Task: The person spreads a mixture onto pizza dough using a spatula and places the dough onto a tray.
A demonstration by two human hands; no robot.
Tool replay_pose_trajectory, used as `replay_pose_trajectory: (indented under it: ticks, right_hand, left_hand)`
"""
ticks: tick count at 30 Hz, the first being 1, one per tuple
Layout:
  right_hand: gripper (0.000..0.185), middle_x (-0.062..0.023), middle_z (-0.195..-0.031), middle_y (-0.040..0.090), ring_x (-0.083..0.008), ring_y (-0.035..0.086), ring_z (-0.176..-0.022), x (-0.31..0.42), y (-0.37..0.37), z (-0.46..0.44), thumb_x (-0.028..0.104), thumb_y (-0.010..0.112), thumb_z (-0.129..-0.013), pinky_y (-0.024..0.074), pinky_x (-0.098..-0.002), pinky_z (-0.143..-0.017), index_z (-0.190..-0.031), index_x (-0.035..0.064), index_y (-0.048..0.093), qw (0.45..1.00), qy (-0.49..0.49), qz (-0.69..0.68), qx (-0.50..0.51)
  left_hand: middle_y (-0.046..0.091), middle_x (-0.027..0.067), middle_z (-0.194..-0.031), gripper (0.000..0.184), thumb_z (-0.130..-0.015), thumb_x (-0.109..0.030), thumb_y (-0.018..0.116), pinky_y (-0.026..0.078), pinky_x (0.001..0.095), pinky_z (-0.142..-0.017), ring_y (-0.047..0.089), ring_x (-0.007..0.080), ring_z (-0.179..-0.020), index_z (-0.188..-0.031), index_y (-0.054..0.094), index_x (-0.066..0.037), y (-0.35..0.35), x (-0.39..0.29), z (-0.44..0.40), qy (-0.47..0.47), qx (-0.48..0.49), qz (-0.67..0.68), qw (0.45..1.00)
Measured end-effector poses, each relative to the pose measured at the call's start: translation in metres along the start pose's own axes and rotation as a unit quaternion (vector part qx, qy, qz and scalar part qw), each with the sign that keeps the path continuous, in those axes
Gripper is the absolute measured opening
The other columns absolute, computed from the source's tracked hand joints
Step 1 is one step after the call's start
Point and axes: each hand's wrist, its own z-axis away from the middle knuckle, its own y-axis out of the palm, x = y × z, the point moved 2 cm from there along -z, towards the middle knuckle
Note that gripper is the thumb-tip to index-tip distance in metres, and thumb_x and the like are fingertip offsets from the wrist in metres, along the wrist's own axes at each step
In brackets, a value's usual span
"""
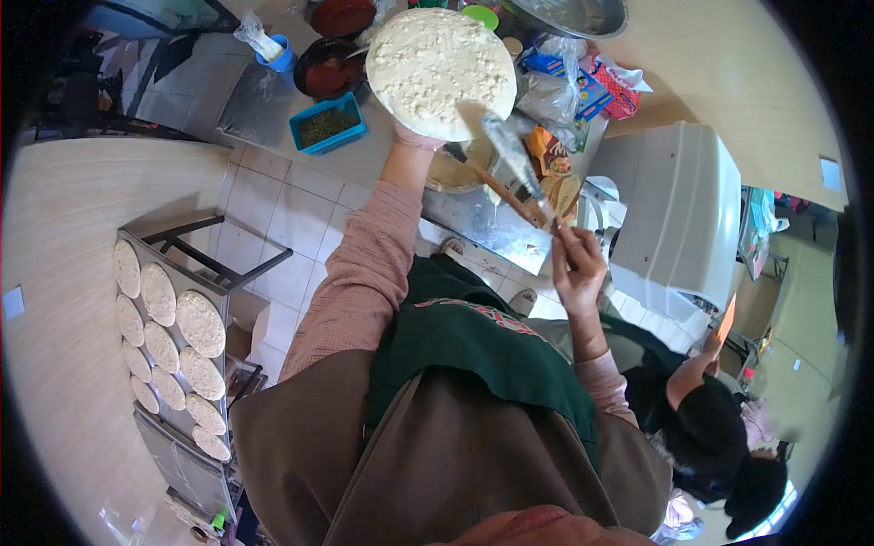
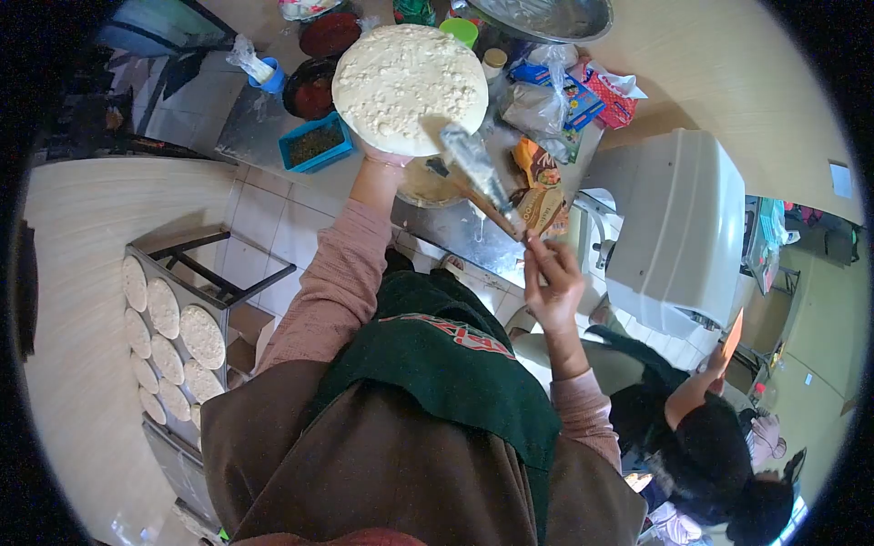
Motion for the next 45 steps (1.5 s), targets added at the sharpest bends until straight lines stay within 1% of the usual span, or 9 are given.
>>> replay_pose_trajectory:
  ticks: [9,12,21,24,33,35,38,39,45]
  right_hand:
    - [0.031,-0.0084,-0.089,0.064,-0.0191,0.064,-0.062,0.002,-0.002,-0.048,0.005,0.069,-0.080,0.0513,-0.0302,-0.056,-0.110,0.0125,0.071,0.983,-0.065,0.170,0.008]
    - [0.033,-0.0078,-0.089,0.064,-0.0188,0.065,-0.062,-0.002,-0.001,-0.017,0.005,0.069,-0.079,0.0520,-0.0309,-0.056,-0.111,0.0137,0.071,0.985,-0.035,0.166,0.024]
    - [0.034,-0.0078,-0.089,0.063,-0.0176,0.061,-0.057,0.013,0.010,-0.016,0.002,0.069,-0.078,0.0502,-0.0292,-0.053,-0.110,0.0121,0.071,0.994,-0.011,0.108,0.001]
    - [0.034,-0.0058,-0.086,0.062,-0.0158,0.060,-0.057,0.018,0.022,0.006,0.003,0.070,-0.077,0.0501,-0.0289,-0.052,-0.108,0.0140,0.072,0.991,0.000,0.131,0.027]
    - [0.034,-0.0070,-0.088,0.063,-0.0172,0.060,-0.057,0.017,0.031,-0.002,0.001,0.070,-0.078,0.0499,-0.0294,-0.055,-0.110,0.0130,0.071,0.996,-0.011,0.082,-0.017]
    - [0.032,-0.0071,-0.088,0.063,-0.0157,0.059,-0.055,0.020,0.035,0.006,0.002,0.070,-0.079,0.0489,-0.0287,-0.053,-0.110,0.0127,0.071,0.997,-0.009,0.078,0.005]
    - [0.030,-0.0079,-0.088,0.063,-0.0150,0.058,-0.053,0.005,0.032,0.020,0.002,0.069,-0.080,0.0483,-0.0281,-0.052,-0.109,0.0090,0.071,0.999,0.018,0.035,0.021]
    - [0.029,-0.0083,-0.087,0.063,-0.0148,0.057,-0.053,0.001,0.031,0.026,0.001,0.068,-0.081,0.0481,-0.0278,-0.052,-0.109,0.0069,0.070,0.998,0.055,-0.001,0.028]
    - [0.026,-0.0217,-0.081,0.065,-0.0298,0.065,-0.065,-0.003,0.043,0.000,0.006,0.060,-0.086,0.0508,-0.0348,-0.061,-0.111,-0.0001,0.067,0.968,0.172,-0.036,0.180]
  left_hand:
    - [0.032,0.0127,-0.151,0.071,-0.093,-0.061,0.029,0.031,0.0542,-0.110,0.034,0.0364,-0.136,-0.146,0.033,-0.014,0.017,-0.001,0.003,-0.089,0.068,0.103,0.988]
    - [0.033,0.0125,-0.150,0.069,-0.094,-0.060,0.029,0.031,0.0540,-0.110,0.035,0.0361,-0.135,-0.145,0.034,-0.014,0.030,0.002,0.002,0.058,-0.197,-0.316,0.926]
    - [0.035,0.0129,-0.149,0.068,-0.094,-0.059,0.032,0.031,0.0542,-0.110,0.035,0.0363,-0.135,-0.145,0.035,-0.014,0.018,-0.007,0.005,-0.077,0.065,0.099,0.990]
    - [0.034,0.0128,-0.150,0.069,-0.093,-0.060,0.032,0.031,0.0542,-0.110,0.035,0.0363,-0.135,-0.145,0.034,-0.014,0.036,0.002,0.005,0.062,-0.189,-0.316,0.928]
    - [0.032,0.0123,-0.151,0.072,-0.092,-0.062,0.032,0.027,0.0547,-0.111,0.033,0.0368,-0.136,-0.147,0.031,-0.015,0.000,-0.010,0.009,-0.062,0.042,0.112,0.991]
    - [0.032,0.0122,-0.151,0.074,-0.091,-0.063,0.033,0.028,0.0566,-0.111,0.033,0.0376,-0.136,-0.146,0.032,-0.015,0.021,-0.001,0.008,0.067,-0.139,-0.326,0.933]
    - [0.038,0.0108,-0.148,0.075,-0.088,-0.067,0.032,0.030,0.0582,-0.109,0.037,0.0377,-0.133,-0.143,0.039,-0.016,0.015,-0.022,0.000,-0.021,0.000,0.019,1.000]
    - [0.038,0.0098,-0.148,0.077,-0.087,-0.070,0.030,0.028,0.0604,-0.109,0.036,0.0381,-0.134,-0.143,0.038,-0.018,0.010,-0.027,-0.002,0.074,-0.126,-0.239,0.960]
    - [0.035,0.0090,-0.150,0.078,-0.087,-0.071,0.029,0.027,0.0608,-0.109,0.033,0.0377,-0.136,-0.145,0.036,-0.019,0.012,-0.049,0.007,0.131,-0.132,-0.347,0.919]
